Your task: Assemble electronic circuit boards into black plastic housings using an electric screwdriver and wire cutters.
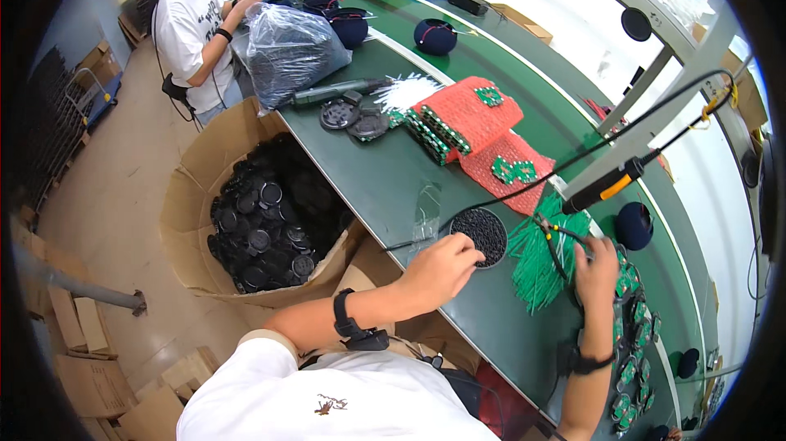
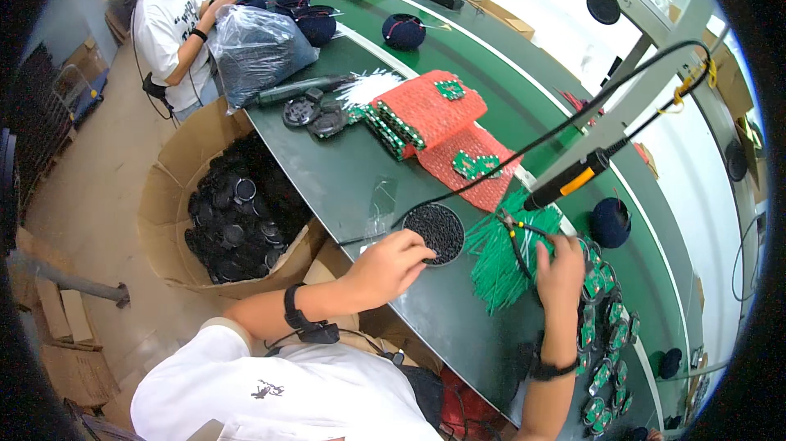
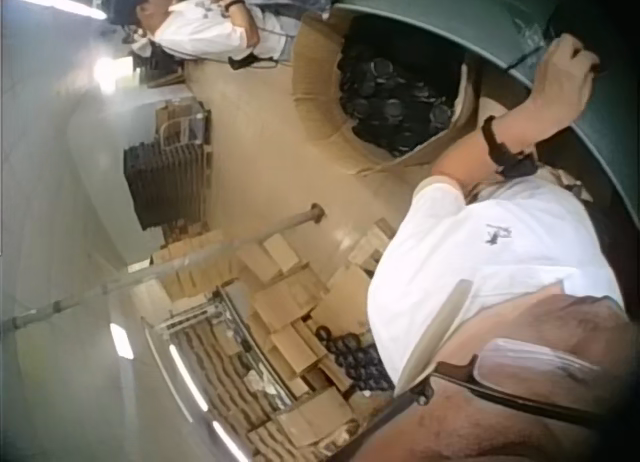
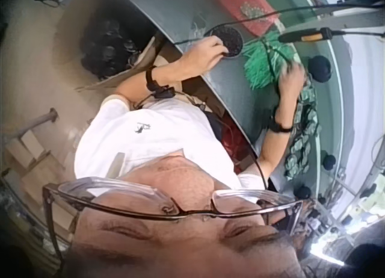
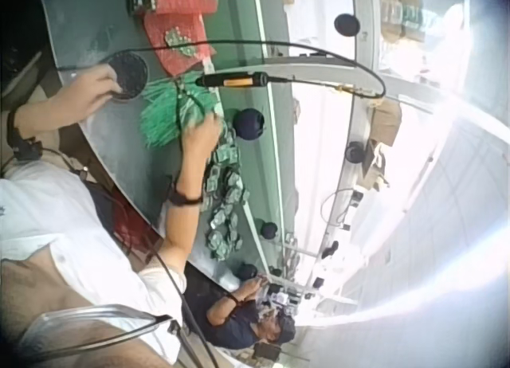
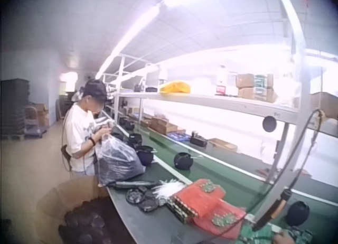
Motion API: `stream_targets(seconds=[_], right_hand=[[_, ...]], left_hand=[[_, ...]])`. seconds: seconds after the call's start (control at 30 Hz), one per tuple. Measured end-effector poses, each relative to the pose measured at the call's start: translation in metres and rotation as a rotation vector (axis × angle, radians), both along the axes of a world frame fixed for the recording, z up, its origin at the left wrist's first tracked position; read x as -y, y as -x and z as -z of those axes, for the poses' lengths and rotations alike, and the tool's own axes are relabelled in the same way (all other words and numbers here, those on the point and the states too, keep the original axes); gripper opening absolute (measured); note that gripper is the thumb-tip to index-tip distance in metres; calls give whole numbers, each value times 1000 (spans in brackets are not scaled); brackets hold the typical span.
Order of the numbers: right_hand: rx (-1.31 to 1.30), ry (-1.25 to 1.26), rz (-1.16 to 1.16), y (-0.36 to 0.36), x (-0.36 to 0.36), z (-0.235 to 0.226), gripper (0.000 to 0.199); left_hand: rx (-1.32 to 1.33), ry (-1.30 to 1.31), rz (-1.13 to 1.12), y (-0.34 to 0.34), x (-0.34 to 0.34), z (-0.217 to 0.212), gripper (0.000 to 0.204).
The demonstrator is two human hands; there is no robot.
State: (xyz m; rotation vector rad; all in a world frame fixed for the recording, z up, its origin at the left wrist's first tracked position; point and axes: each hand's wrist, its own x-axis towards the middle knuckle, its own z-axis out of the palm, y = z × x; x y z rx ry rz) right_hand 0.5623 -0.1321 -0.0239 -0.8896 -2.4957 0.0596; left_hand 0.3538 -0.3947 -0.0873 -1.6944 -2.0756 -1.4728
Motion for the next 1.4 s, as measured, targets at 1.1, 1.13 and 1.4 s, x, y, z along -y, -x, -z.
stream_targets(seconds=[1.1,1.13,1.4], right_hand=[[-522,1427,-217,-18,104,46,31],[-530,1428,-198,-18,102,47,31],[-501,896,-360,-19,102,30,31]], left_hand=[[887,286,325,-24,-8,-2,17],[789,311,289,-22,-9,-10,18],[499,247,272,-9,-8,-26,25]])
